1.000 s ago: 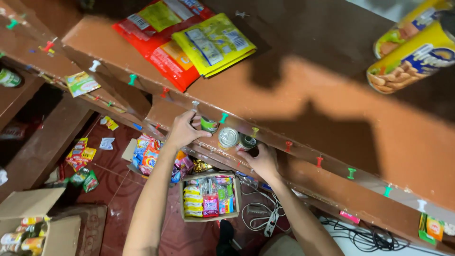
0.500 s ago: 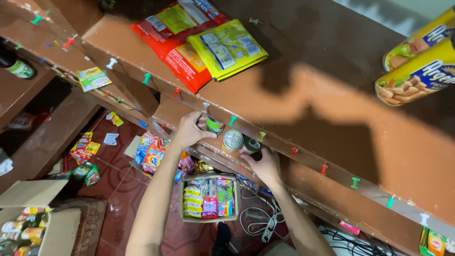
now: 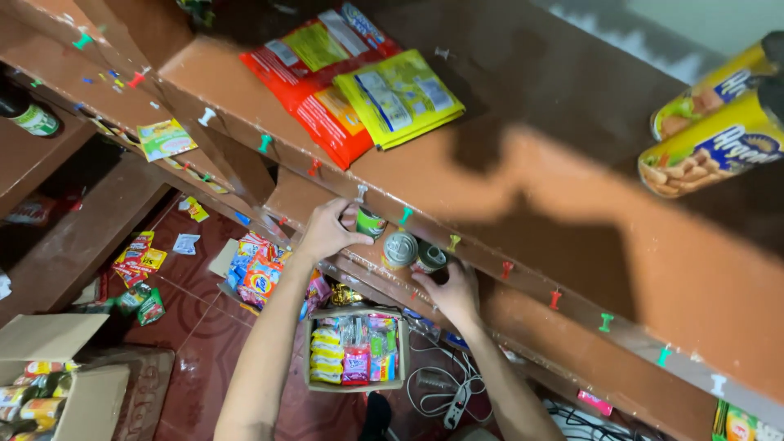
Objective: Organize and restock canned goods and other items on grocery store shelves.
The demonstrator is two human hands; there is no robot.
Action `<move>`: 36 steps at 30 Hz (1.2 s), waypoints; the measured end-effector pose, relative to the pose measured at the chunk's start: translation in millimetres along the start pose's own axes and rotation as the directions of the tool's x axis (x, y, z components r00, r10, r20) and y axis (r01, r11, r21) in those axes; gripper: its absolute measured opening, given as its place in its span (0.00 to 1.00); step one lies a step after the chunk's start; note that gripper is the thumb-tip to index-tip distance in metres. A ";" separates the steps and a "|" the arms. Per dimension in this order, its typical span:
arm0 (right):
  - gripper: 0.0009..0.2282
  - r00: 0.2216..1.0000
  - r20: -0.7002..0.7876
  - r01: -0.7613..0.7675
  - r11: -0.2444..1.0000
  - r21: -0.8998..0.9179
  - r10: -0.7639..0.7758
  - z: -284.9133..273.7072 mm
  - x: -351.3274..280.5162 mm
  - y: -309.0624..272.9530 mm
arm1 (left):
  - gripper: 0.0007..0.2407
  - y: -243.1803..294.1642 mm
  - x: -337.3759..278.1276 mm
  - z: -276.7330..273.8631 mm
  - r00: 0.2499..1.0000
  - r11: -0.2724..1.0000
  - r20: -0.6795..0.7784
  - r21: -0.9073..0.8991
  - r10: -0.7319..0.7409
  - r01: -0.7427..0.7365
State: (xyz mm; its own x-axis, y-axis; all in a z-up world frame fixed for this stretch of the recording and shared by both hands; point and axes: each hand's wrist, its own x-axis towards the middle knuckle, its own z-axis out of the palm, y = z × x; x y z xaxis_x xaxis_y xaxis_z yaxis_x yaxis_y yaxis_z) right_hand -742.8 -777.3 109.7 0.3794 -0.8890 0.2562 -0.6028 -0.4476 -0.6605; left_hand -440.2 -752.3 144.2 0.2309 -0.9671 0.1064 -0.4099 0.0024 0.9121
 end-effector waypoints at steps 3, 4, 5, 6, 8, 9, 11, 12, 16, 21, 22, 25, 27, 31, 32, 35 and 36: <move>0.23 0.994 0.076 -0.079 0.996 0.028 0.077 -4.6 2.7 -7.2 | 0.28 5.3 1.9 -0.4 0.999 0.999 0.013 0.022 -0.043 0.043; 0.23 0.994 0.079 -0.079 0.997 0.028 0.076 -4.7 4.2 -4.6 | 0.28 3.6 2.3 0.7 0.999 0.999 0.012 0.021 -0.046 0.046; 0.23 0.990 0.098 -0.101 0.995 0.028 0.097 -4.5 5.1 -1.9 | 0.28 1.7 2.2 1.8 1.000 0.999 0.008 0.040 -0.016 0.016; 0.23 0.985 0.121 -0.124 0.992 0.032 0.119 -2.3 3.6 -0.9 | 0.28 -0.9 -1.2 1.0 1.000 0.998 0.004 0.062 0.010 -0.011; 0.25 0.993 0.084 -0.089 0.996 0.016 0.087 0.3 1.6 1.4 | 0.28 4.0 -4.0 0.6 0.998 0.991 -0.003 0.120 0.055 -0.054; 0.26 0.998 0.041 -0.053 0.999 -0.005 0.054 2.3 -0.5 1.8 | 0.29 6.4 -5.9 -0.2 0.994 0.979 -0.004 0.174 0.107 -0.105; 0.26 0.999 0.008 -0.037 0.999 0.011 0.037 -1.2 1.4 -2.1 | 0.28 1.2 -5.6 1.6 0.987 0.972 -0.002 0.175 0.160 -0.157; 0.27 1.000 -0.023 -0.016 1.000 0.022 0.016 -2.7 0.5 -4.8 | 0.27 -1.6 -7.7 2.0 0.977 0.963 -0.005 0.172 0.214 -0.210; 0.28 0.997 -0.078 0.017 0.998 0.058 -0.013 -4.2 -1.8 -7.6 | 0.27 2.4 -8.2 0.7 0.977 0.973 0.037 0.082 0.212 -0.214; 0.29 0.987 -0.152 0.063 0.998 0.030 -0.058 -7.1 -2.6 -16.6 | 0.27 1.8 -5.5 -0.7 0.991 0.994 0.079 -0.041 0.108 -0.105; 0.29 0.984 -0.170 0.052 0.998 0.028 -0.047 -1.9 -3.3 -8.1 | 0.27 1.3 -5.8 -1.3 0.988 0.992 0.096 -0.040 0.120 -0.117; 0.25 0.981 -0.193 -0.042 0.997 -0.069 0.028 14.0 -4.6 14.9 | 0.27 -5.6 -5.7 -3.6 0.977 0.985 0.125 -0.049 0.172 -0.167; 0.25 0.979 -0.198 -0.079 0.987 -0.141 0.050 21.9 -5.2 27.4 | 0.27 -14.6 -4.8 -4.8 0.973 0.979 0.128 -0.090 0.193 -0.182; 0.26 0.965 -0.235 -0.141 0.985 -0.096 0.115 18.9 -3.7 2.8 | 0.28 -21.2 -4.3 -5.3 0.954 0.967 0.157 -0.074 0.254 -0.245; 0.26 0.962 -0.216 -0.185 0.980 -0.075 0.165 14.8 -3.4 -5.1 | 0.28 -22.6 -6.1 -4.6 0.954 0.965 0.151 -0.085 0.260 -0.250; 0.26 0.960 -0.231 -0.175 0.983 -0.059 0.157 23.5 -14.0 -11.5 | 0.27 -33.3 -11.6 -4.0 0.948 0.955 0.141 -0.126 0.286 -0.270; 0.26 0.961 -0.265 -0.106 0.992 -0.070 0.084 21.7 -11.4 -8.9 | 0.26 -31.7 -4.5 -0.3 0.942 0.943 0.121 -0.155 0.313 -0.293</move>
State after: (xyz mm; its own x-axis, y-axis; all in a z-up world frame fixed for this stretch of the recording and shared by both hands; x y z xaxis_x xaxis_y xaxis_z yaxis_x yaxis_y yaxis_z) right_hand -726.6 -761.1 97.4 0.1281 -0.9169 0.3779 -0.6871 -0.3568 -0.6329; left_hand -427.9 -748.0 114.9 -0.0179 -0.9412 0.3375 -0.3178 0.3254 0.8906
